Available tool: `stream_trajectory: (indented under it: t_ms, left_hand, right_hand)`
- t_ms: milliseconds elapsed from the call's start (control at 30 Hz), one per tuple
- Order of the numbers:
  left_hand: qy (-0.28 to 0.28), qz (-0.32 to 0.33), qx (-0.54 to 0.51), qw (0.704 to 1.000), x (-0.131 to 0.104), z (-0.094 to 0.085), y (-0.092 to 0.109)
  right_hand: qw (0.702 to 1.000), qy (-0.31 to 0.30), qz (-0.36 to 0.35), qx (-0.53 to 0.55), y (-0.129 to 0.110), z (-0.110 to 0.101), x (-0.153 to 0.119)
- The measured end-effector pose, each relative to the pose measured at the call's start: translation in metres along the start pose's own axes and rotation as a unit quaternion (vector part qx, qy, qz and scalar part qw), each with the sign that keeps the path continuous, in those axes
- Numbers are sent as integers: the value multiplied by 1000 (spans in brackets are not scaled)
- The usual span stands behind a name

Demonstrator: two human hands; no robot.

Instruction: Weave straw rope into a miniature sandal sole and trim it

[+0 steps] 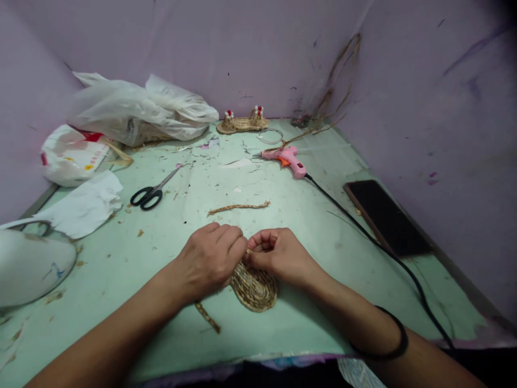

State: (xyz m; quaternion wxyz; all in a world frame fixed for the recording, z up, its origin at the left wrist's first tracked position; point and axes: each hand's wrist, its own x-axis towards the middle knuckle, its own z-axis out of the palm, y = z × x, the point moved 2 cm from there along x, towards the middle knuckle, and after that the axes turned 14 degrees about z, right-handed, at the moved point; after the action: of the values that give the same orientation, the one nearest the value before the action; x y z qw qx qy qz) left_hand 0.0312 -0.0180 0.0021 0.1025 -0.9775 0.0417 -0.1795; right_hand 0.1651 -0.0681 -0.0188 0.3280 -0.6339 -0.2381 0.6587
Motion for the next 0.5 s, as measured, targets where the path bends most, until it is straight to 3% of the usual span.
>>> stream_trajectory:
  t_ms: [267,500]
  left_hand:
    - [4,-21,15,1000,0,3,1]
    - [4,-77,-58,995,-1,2,1]
  right_hand:
    - [1000,-2,-3,-5,1,0,1]
    - [1000,20,10,-7,0,0,1]
